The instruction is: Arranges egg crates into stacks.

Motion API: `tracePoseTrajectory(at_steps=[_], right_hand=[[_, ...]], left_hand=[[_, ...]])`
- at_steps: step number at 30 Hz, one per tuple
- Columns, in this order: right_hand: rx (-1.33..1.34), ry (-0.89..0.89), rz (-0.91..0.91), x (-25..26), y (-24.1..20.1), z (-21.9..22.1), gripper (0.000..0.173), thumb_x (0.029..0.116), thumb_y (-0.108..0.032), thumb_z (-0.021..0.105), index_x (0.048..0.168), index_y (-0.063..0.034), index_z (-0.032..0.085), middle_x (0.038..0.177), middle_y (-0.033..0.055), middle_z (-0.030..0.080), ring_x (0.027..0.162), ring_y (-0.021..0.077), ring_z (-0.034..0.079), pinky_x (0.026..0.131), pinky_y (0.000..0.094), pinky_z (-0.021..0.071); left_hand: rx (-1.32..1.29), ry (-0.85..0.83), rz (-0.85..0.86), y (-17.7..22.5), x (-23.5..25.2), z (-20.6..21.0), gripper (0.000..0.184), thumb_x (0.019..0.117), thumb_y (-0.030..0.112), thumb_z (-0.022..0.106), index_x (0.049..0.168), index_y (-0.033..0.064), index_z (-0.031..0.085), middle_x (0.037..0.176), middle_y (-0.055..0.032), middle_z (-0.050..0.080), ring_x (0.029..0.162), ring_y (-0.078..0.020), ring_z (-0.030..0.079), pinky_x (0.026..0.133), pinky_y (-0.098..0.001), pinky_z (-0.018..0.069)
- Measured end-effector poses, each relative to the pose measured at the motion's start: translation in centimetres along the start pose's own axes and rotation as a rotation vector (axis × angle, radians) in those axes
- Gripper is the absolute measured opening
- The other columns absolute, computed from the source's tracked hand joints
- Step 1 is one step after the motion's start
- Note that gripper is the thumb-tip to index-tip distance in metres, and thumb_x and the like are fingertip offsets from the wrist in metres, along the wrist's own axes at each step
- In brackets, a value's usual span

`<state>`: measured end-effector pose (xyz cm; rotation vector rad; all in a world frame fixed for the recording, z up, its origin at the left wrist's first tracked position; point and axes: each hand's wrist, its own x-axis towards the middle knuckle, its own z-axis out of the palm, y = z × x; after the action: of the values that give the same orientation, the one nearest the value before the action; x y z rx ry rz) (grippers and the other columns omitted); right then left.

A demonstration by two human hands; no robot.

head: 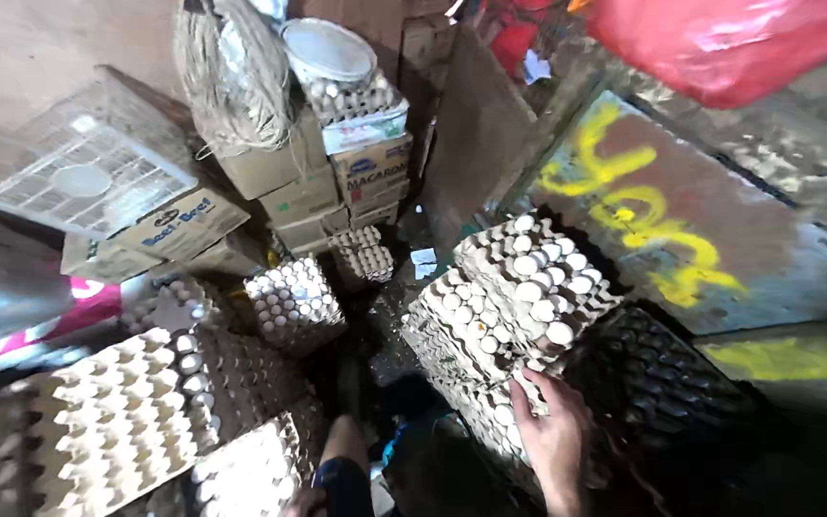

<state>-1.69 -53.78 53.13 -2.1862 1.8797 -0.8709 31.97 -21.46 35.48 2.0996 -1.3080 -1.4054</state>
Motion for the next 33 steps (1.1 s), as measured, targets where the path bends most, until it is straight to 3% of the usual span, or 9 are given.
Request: tracePoseTrajectory(at_steps=[5, 9, 12, 15, 18, 21, 25, 29, 33], right_hand=[[0.158, -0.144, -0.078, 2.9, -6.3, 6.0, 0.033, 0.0917, -0.034, 0.072, 0.113, -0.0087, 0.076, 0.108, 0.0092, 0.074, 0.098, 0.0218, 0.07, 0.088, 0.0437, 0.0585], [0.164, -0.576, -0.074, 7.1, -12.9, 12.4, 0.043, 0.0962, -0.035, 0.07, 0.129, -0.0067, 0.069, 0.12, 0.013, 0.072, 0.103, 0.0247, 0.071, 0.09, 0.0473, 0.0599], [0.23, -0.97, -0.023, 8.2, -18.4, 15.5, 0.045, 0.0959, -0.034, 0.071, 0.134, -0.0105, 0.065, 0.119, 0.0069, 0.072, 0.098, 0.0162, 0.071, 0.086, 0.0393, 0.0621], [0.274, -1.379, 0.091, 8.3, -21.9, 16.8, 0.039, 0.097, -0.033, 0.07, 0.131, -0.0136, 0.068, 0.115, 0.0022, 0.074, 0.099, 0.0119, 0.072, 0.088, 0.0359, 0.0622], [0.201, -1.607, 0.044, 9.3, -23.1, 17.9, 0.027, 0.0992, -0.03, 0.067, 0.119, -0.0128, 0.074, 0.107, 0.003, 0.076, 0.097, 0.0137, 0.073, 0.091, 0.0385, 0.0611], [0.102, -1.725, 0.005, 12.0, -22.9, 19.0, 0.024, 0.101, -0.026, 0.064, 0.11, -0.0094, 0.078, 0.102, 0.0063, 0.077, 0.095, 0.0177, 0.073, 0.093, 0.0429, 0.0592], [-0.131, -1.911, 0.066, 18.6, -23.4, 20.1, 0.031, 0.105, -0.031, 0.056, 0.114, -0.0082, 0.075, 0.096, 0.007, 0.077, 0.087, 0.0194, 0.074, 0.086, 0.0447, 0.0615], [-0.634, -1.765, -0.105, 25.4, -24.8, 22.7, 0.05, 0.1026, -0.054, 0.05, 0.118, -0.0126, 0.075, 0.112, 0.0141, 0.074, 0.108, 0.0328, 0.07, 0.098, 0.06, 0.0528], [-0.685, -1.565, -0.261, 31.7, -28.5, 24.4, 0.065, 0.1019, -0.066, 0.04, 0.109, -0.0114, 0.074, 0.106, 0.0158, 0.073, 0.105, 0.036, 0.07, 0.093, 0.0631, 0.0534]], left_hand=[[0.118, -0.139, -0.08, -1.1, 7.4, -6.8, 0.048, 0.0975, 0.049, 0.058, 0.134, 0.0183, 0.065, 0.135, -0.0097, 0.065, 0.123, -0.0262, 0.063, 0.106, -0.0524, 0.0508], [0.097, -0.25, -0.193, -0.2, 13.5, -14.1, 0.051, 0.0999, 0.054, 0.053, 0.137, 0.0205, 0.062, 0.137, -0.0099, 0.063, 0.128, -0.029, 0.06, 0.109, -0.0562, 0.0471], [-0.044, -0.294, -0.272, 1.0, 17.1, -19.4, 0.053, 0.1014, 0.057, 0.05, 0.133, 0.0182, 0.064, 0.13, -0.0116, 0.067, 0.123, -0.0307, 0.063, 0.106, -0.0599, 0.0476], [-0.186, -0.308, -0.326, 0.9, 19.4, -22.2, 0.054, 0.1034, 0.056, 0.046, 0.134, 0.0156, 0.065, 0.129, -0.0131, 0.067, 0.123, -0.0303, 0.063, 0.107, -0.0593, 0.0473], [-0.299, -0.209, -0.427, 0.6, 20.6, -23.1, 0.048, 0.1038, 0.054, 0.046, 0.13, 0.0196, 0.068, 0.128, -0.0103, 0.069, 0.122, -0.0288, 0.064, 0.105, -0.0594, 0.0481], [-0.362, -0.13, -0.482, -0.4, 21.8, -22.8, 0.046, 0.1046, 0.053, 0.045, 0.129, 0.0219, 0.069, 0.127, -0.0075, 0.07, 0.12, -0.0264, 0.065, 0.104, -0.0578, 0.0495], [-0.491, -0.003, -0.469, -1.8, 22.0, -21.6, 0.043, 0.1026, 0.052, 0.048, 0.124, 0.0242, 0.072, 0.122, -0.0024, 0.072, 0.116, -0.0196, 0.067, 0.103, -0.0537, 0.0518], [-0.623, 0.121, -0.513, -2.0, 20.4, -21.6, 0.04, 0.1028, 0.052, 0.051, 0.123, 0.0256, 0.073, 0.12, -0.0001, 0.073, 0.115, -0.0155, 0.068, 0.104, -0.049, 0.0524], [-0.734, 0.303, -0.499, -0.4, 19.3, -22.5, 0.037, 0.1048, 0.046, 0.052, 0.108, 0.02, 0.079, 0.104, -0.0008, 0.077, 0.101, -0.0156, 0.072, 0.096, -0.0485, 0.0566]])
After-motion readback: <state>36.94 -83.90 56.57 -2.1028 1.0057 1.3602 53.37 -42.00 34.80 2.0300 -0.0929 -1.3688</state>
